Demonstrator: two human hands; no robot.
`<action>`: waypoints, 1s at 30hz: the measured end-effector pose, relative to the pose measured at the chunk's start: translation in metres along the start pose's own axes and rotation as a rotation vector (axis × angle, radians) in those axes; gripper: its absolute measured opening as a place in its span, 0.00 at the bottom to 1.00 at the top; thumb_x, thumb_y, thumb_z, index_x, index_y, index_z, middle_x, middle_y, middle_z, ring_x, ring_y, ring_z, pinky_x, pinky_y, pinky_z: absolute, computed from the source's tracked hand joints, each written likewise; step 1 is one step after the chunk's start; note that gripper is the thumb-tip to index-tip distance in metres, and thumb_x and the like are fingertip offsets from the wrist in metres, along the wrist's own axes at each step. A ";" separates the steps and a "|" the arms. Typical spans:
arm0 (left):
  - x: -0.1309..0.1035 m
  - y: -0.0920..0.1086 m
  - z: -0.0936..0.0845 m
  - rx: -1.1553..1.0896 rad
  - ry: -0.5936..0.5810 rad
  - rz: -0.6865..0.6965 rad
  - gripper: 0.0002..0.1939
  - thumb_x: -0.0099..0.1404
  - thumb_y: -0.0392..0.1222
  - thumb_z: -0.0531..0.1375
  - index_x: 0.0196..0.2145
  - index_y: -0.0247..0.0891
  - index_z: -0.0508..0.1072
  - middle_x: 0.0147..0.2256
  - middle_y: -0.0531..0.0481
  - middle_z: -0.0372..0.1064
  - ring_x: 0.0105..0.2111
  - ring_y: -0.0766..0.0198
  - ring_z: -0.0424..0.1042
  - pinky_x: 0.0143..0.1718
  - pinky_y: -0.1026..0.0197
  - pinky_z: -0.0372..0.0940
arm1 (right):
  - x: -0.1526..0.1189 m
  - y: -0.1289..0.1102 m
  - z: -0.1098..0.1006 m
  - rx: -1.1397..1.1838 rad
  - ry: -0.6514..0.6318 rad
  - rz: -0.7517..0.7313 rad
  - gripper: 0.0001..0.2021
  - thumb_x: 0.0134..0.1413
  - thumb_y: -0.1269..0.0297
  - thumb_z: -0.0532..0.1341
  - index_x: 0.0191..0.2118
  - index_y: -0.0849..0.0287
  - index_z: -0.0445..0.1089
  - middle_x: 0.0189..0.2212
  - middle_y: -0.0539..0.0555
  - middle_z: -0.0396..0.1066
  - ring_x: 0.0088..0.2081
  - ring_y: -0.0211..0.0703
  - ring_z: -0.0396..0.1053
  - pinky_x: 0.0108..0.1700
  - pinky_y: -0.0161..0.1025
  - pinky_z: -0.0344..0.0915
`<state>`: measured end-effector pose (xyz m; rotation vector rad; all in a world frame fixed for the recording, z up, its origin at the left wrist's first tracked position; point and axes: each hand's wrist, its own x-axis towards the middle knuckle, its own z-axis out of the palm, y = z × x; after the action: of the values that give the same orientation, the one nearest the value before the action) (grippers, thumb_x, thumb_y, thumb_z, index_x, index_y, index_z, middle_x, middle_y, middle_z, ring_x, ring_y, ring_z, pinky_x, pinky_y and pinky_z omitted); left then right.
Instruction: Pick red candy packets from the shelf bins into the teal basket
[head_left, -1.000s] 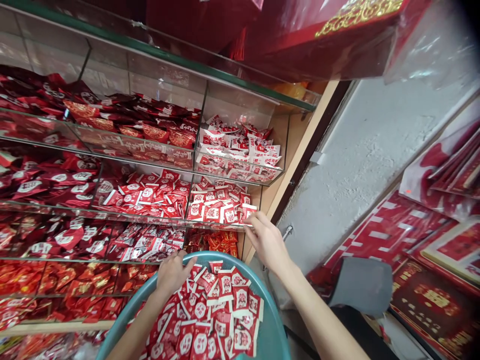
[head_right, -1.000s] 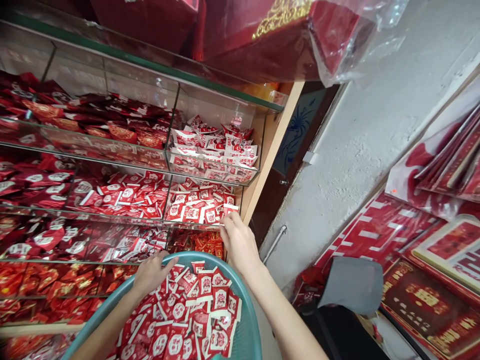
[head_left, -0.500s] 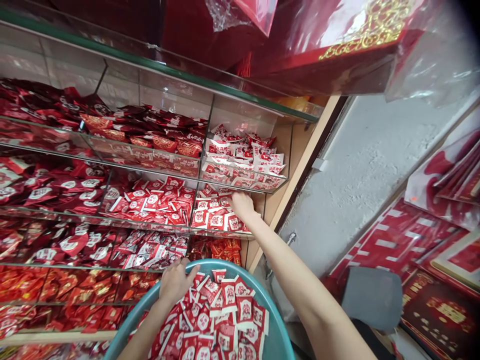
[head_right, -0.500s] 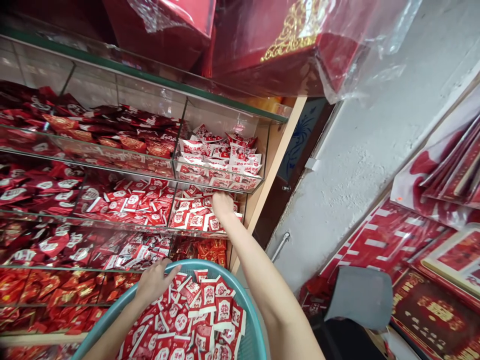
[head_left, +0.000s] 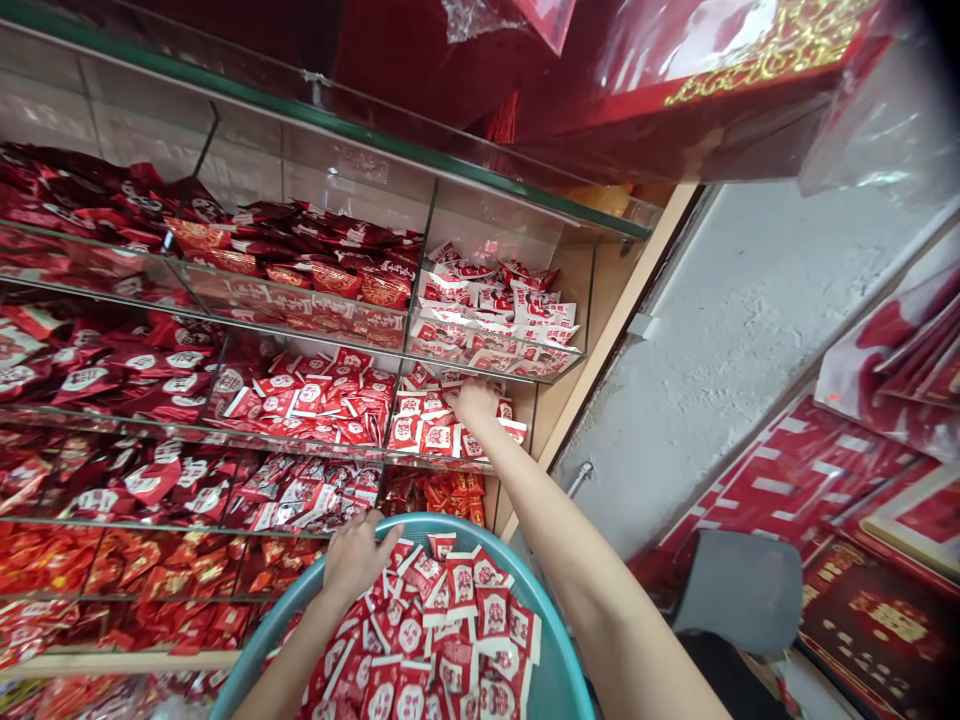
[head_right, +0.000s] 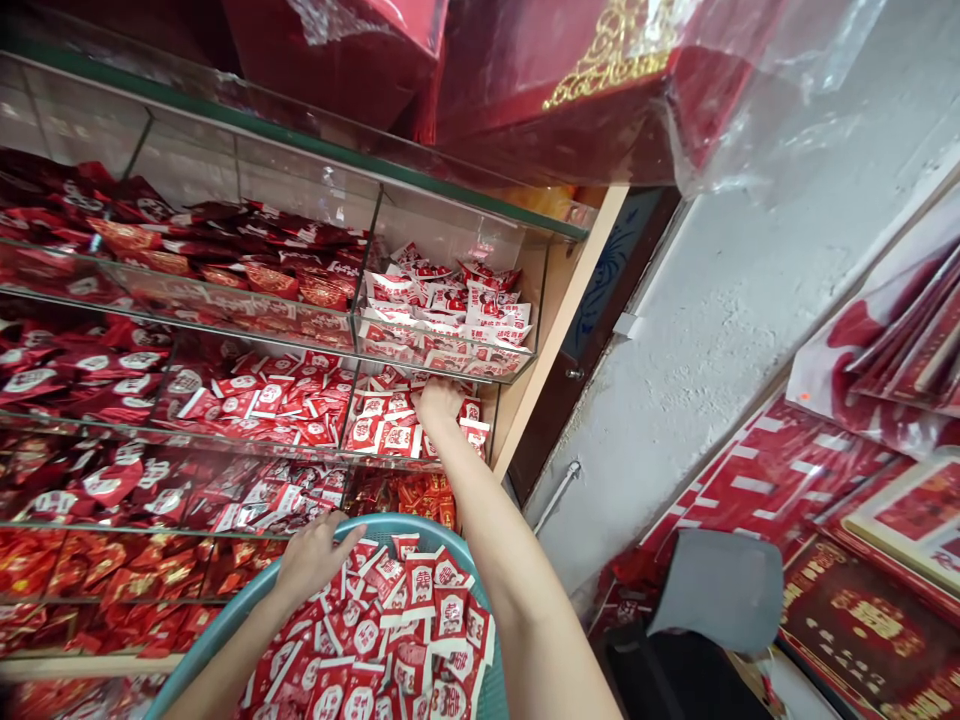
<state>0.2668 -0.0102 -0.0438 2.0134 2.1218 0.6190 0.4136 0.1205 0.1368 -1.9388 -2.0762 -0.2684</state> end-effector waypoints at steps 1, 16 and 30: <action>0.000 0.000 0.000 0.007 0.002 0.002 0.23 0.63 0.56 0.45 0.38 0.37 0.69 0.39 0.42 0.71 0.41 0.56 0.69 0.42 0.59 0.58 | 0.000 -0.001 0.001 0.005 0.018 0.023 0.21 0.55 0.55 0.53 0.45 0.68 0.65 0.44 0.68 0.66 0.47 0.55 0.63 0.44 0.47 0.60; 0.001 0.000 0.000 0.021 -0.009 0.017 0.23 0.63 0.56 0.45 0.38 0.36 0.69 0.39 0.42 0.70 0.42 0.55 0.68 0.43 0.58 0.58 | -0.008 -0.003 -0.004 0.016 0.133 -0.017 0.16 0.56 0.54 0.54 0.40 0.63 0.67 0.38 0.62 0.70 0.43 0.49 0.66 0.44 0.42 0.57; -0.001 0.004 -0.003 0.012 -0.010 0.000 0.23 0.63 0.56 0.45 0.39 0.36 0.69 0.39 0.42 0.70 0.42 0.54 0.68 0.43 0.57 0.58 | -0.122 0.033 -0.021 0.029 0.474 -0.466 0.15 0.61 0.59 0.48 0.47 0.60 0.64 0.37 0.59 0.67 0.39 0.47 0.60 0.40 0.41 0.54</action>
<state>0.2691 -0.0115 -0.0398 2.0192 2.1247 0.5956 0.4545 0.0013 0.1137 -1.1925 -2.1388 -0.7117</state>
